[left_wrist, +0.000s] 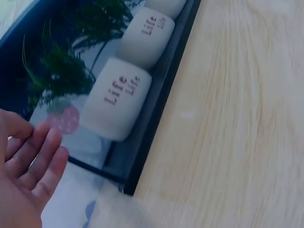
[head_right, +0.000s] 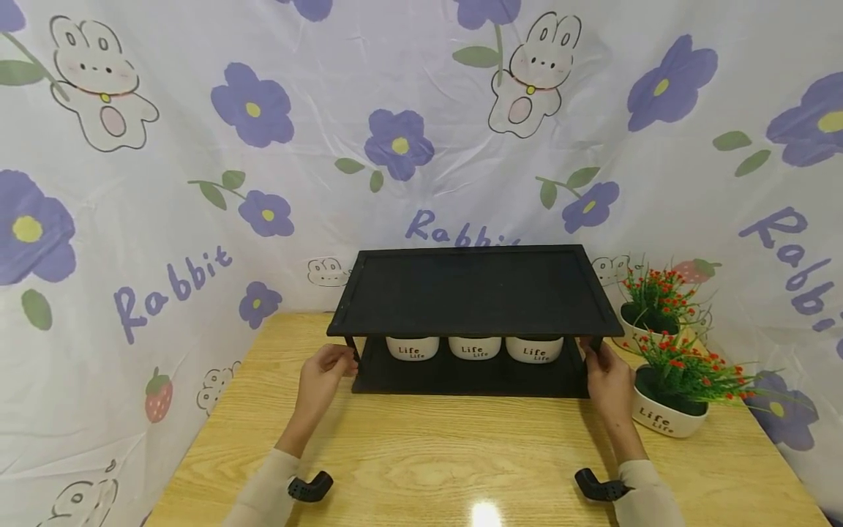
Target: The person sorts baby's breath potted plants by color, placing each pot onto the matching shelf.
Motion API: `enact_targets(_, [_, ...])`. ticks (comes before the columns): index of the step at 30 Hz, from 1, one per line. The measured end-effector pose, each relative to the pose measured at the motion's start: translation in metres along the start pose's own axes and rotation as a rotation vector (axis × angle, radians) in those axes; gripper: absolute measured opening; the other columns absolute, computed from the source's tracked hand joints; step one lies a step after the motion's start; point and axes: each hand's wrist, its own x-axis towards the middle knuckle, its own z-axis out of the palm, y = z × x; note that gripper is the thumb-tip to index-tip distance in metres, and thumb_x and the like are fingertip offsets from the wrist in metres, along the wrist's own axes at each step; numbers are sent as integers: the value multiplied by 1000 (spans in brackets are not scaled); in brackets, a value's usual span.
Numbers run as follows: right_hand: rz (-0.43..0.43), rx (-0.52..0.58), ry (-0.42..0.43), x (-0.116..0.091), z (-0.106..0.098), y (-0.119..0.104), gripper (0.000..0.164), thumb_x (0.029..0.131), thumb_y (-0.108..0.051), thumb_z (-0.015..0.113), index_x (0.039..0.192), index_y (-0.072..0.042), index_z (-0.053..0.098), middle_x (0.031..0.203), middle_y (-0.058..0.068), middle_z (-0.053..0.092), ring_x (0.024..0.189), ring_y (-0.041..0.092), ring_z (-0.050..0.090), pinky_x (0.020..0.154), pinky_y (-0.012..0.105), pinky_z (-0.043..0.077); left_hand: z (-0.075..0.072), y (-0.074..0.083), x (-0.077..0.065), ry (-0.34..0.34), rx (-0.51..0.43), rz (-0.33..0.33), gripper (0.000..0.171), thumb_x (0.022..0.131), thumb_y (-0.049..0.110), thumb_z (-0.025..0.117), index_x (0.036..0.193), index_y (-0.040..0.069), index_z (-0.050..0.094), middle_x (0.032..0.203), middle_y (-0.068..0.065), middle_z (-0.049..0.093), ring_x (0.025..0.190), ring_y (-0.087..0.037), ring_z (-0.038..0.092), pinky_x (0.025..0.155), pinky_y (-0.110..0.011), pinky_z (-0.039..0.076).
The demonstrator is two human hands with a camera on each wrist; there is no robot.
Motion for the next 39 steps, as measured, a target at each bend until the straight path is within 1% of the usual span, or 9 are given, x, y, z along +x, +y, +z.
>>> enact_targets(4, [-1, -4, 11, 0, 0, 1, 34, 114, -23, 52, 135, -6, 74, 127, 20, 76, 82, -28, 43, 71, 13, 39, -4, -6, 5, 39, 18, -22, 23, 105, 11, 69, 126, 2, 69, 118, -18, 72, 106, -26, 71, 89, -28, 62])
enact_targets(8, [1, -4, 15, 1, -1, 0, 34, 113, -23, 53, 135, -6, 74, 126, 20, 77, 81, -27, 44, 69, 15, 38, -2, -12, 11, -39, -26, -52, 38, 104, 10, 70, 140, 5, 60, 140, -20, 63, 134, -36, 61, 114, -42, 53])
enact_targets(11, [-5, 0, 13, 1, 0, 0, 34, 113, -23, 53, 135, -7, 74, 127, 19, 76, 81, -29, 43, 70, 15, 38, 3, -17, 14, -105, -47, -46, 46, 105, 10, 68, 150, 9, 56, 151, -20, 60, 145, -39, 55, 121, -52, 46])
enact_targets(14, [-14, 1, 14, 1, 0, -1, 33, 113, -23, 54, 134, -7, 74, 126, 19, 76, 80, -30, 43, 70, 15, 37, 8, -20, 16, -113, -33, -18, 46, 107, 11, 65, 152, 8, 56, 151, -19, 62, 143, -39, 57, 118, -55, 48])
enact_targets(19, [-18, -6, 3, 1, 0, -1, 34, 114, -24, 53, 133, -7, 74, 127, 19, 76, 81, -28, 43, 69, 16, 38, 13, -28, 16, -1, 48, 26, 31, 107, 12, 65, 137, 7, 70, 131, -16, 75, 124, -33, 72, 106, -50, 57])
enact_targets(24, [-16, -14, -2, 2, 1, -1, 34, 114, -24, 53, 133, -7, 74, 126, 19, 77, 81, -28, 43, 69, 17, 37, 12, -31, 14, 41, 59, 57, 26, 105, 12, 68, 130, 5, 75, 121, -14, 80, 115, -32, 76, 96, -29, 61])
enact_targets(30, [-26, -11, 13, 3, 2, 0, 33, 113, -22, 54, 131, -6, 75, 124, 20, 77, 80, -30, 41, 68, 14, 37, 11, -32, 13, 40, 35, 84, 26, 105, 10, 68, 129, 3, 76, 122, -14, 79, 115, -34, 76, 87, -11, 52])
enact_targets(35, [-25, -23, 4, 4, 1, 1, 33, 113, -22, 54, 132, -5, 74, 124, 20, 77, 82, -24, 47, 66, 15, 38, 12, -33, 13, 49, 24, 116, 26, 104, 9, 70, 127, 1, 76, 122, -16, 79, 118, -35, 75, 98, -20, 58])
enact_targets(39, [-33, -50, -8, 4, -1, 1, 33, 113, -23, 55, 133, -5, 74, 124, 21, 77, 95, 12, 73, 64, 14, 38, 13, -32, 11, 43, 6, 109, 27, 104, 11, 70, 128, 0, 76, 123, -17, 79, 118, -35, 75, 102, -37, 60])
